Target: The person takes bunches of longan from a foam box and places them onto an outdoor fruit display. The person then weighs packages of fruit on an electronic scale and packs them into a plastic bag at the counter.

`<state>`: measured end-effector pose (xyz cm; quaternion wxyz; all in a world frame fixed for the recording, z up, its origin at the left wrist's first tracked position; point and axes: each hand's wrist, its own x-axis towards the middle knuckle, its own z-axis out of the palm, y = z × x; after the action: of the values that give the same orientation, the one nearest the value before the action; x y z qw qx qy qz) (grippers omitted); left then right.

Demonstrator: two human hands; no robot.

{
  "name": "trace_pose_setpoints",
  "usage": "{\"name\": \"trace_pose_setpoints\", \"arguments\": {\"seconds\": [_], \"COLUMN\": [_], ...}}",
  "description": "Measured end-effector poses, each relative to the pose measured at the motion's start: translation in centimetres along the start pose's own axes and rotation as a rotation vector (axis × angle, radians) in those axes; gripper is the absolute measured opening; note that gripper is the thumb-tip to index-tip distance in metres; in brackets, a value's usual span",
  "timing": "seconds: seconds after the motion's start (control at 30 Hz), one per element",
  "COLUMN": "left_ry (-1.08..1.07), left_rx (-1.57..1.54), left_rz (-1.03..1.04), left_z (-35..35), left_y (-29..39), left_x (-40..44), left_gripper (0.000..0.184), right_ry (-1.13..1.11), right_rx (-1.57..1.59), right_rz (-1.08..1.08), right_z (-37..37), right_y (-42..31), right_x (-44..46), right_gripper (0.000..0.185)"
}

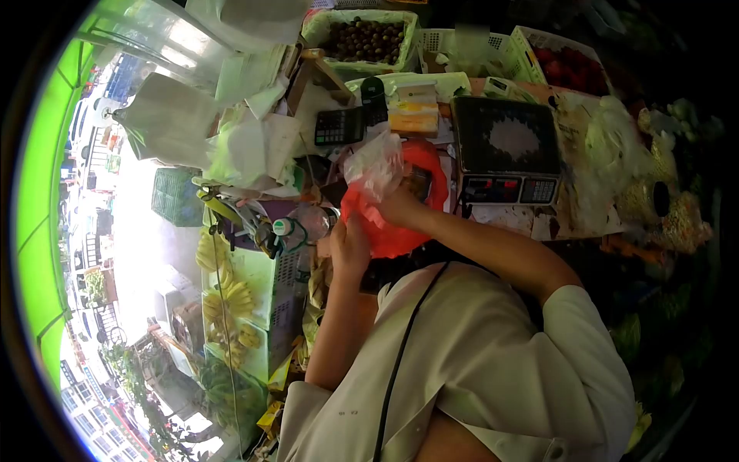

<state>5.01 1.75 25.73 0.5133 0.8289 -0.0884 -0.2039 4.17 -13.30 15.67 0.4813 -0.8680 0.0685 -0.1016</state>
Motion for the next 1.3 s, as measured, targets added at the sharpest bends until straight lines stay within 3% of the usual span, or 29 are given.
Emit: {"name": "trace_pose_setpoints", "arguments": {"seconds": [0.03, 0.07, 0.1, 0.17, 0.2, 0.27, 0.33, 0.37, 0.4, 0.47, 0.53, 0.57, 0.63, 0.7, 0.77, 0.87, 0.9, 0.93, 0.97, 1.03, 1.1, 1.13, 1.17, 1.2, 1.3], "left_ry": [-0.003, -0.008, -0.020, -0.004, -0.012, 0.008, 0.060, 0.119, 0.120, 0.084, 0.036, -0.029, -0.077, -0.144, -0.128, -0.258, -0.280, -0.333, -0.359, -0.367, -0.465, -0.432, -0.444, -0.413, -0.375], "left_rx": [-0.147, -0.292, -0.296, -0.227, -0.232, -0.133, -0.185, -0.234, -0.237, -0.197, -0.350, -0.499, -0.454, -0.401, -0.471, -0.452, -0.421, -0.426, -0.230, 0.119, 0.306, 0.400, 0.419, 0.331, 0.155], "left_rz": [-0.120, -0.242, -0.244, -0.082, -0.081, -0.122, 0.001, 0.124, 0.127, 0.043, -0.006, -0.060, 0.012, 0.095, 0.235, 0.259, 0.297, 0.310, 0.380, 0.452, 0.290, 0.481, 0.508, 0.509, 0.500], "left_z": [-0.2, -0.2, -0.2, -0.2, -0.3, -0.6, -0.3, -0.3, -0.7, -2.0, -2.3, -2.1, -1.4, -0.7, 0.0, 0.1, 0.5, 0.7, 0.7, 0.7, 0.6, 0.7, 0.6, 0.6, 0.7], "left_y": [0.4, 0.4, -0.1, -1.4, -1.4, -1.2, -1.9, -2.1, -2.2, -2.4, -2.0, -1.6, -0.2, 2.3, 5.8, 6.6, 6.8, 6.9, 7.0, 8.1, 10.0, 9.1, 8.9, 9.1, 10.3], "left_x": [-0.3, -0.5, -0.4, -0.2, 0.0, 0.0, 0.2, 0.3, 0.2, -0.3, -1.1, -1.3, -1.6, -2.1, -2.7, -2.6, -2.5, -2.5, -2.4, -2.8, -3.6, -3.1, -2.5, -2.2, -1.7], "left_gripper": [0.045, 0.051, 0.051, 0.061, 0.061, 0.064, 0.061, 0.058, 0.058, 0.058, 0.054, 0.050, 0.046, 0.044, 0.043, 0.050, 0.052, 0.052, 0.056, 0.062, 0.062, 0.059, 0.059, 0.059, 0.056], "right_ry": [-0.012, -0.015, -0.260, -0.504, -0.279, -0.045, -0.090, -0.091, -0.282, -0.307, -0.185, 0.119, 0.450, -0.333, 0.074, 0.065, -0.069, -0.048, -0.035, -0.081, 0.023, 0.105, 0.138, 0.063, 0.132], "right_rx": [-0.572, -0.578, -0.615, -0.649, -0.788, -0.915, -1.439, -1.443, -0.844, -0.149, -0.064, -0.329, -0.606, -0.492, -0.051, 0.350, 0.388, 0.407, 0.429, 0.436, 0.354, 0.553, 0.553, 0.730, 0.645], "right_rz": [-0.478, -0.465, -0.382, -0.283, -0.567, -0.843, -1.008, -1.007, -0.574, -0.070, 0.000, -0.145, -0.265, 0.372, 0.334, 0.228, 0.244, 0.122, -0.010, -0.050, -0.020, -0.225, -0.238, -0.036, 0.063], "right_z": [0.6, 1.0, -0.3, -0.2, 1.3, 1.2, -1.7, -1.3, -0.5, -4.1, -8.9, -9.9, -10.5, -8.8, -7.7, -10.0, -11.5, -10.5, -8.9, -5.9, -6.2, -4.6, -3.6, -5.6, -7.1], "right_y": [-0.2, -0.2, -2.2, -2.0, 0.2, 0.6, -2.6, -1.2, 1.1, 0.5, -1.5, -0.7, 2.2, 7.2, 5.0, -3.1, -5.9, -6.2, -6.1, -5.8, -8.0, -7.3, -6.0, -7.2, -8.5], "right_x": [-0.4, -0.7, -0.4, -0.6, -1.0, -1.5, -1.6, -1.8, -2.0, -1.5, -0.4, -0.2, -0.1, -0.2, -1.1, -2.3, -3.1, -4.1, -5.0, -5.8, -6.4, -4.7, -4.2, -3.9, -1.7], "right_gripper": [0.033, 0.033, 0.033, 0.034, 0.024, 0.017, 0.020, 0.020, 0.024, 0.036, 0.043, 0.044, 0.045, 0.051, 0.047, 0.040, 0.044, 0.047, 0.050, 0.053, 0.046, 0.039, 0.039, 0.030, 0.019]}}
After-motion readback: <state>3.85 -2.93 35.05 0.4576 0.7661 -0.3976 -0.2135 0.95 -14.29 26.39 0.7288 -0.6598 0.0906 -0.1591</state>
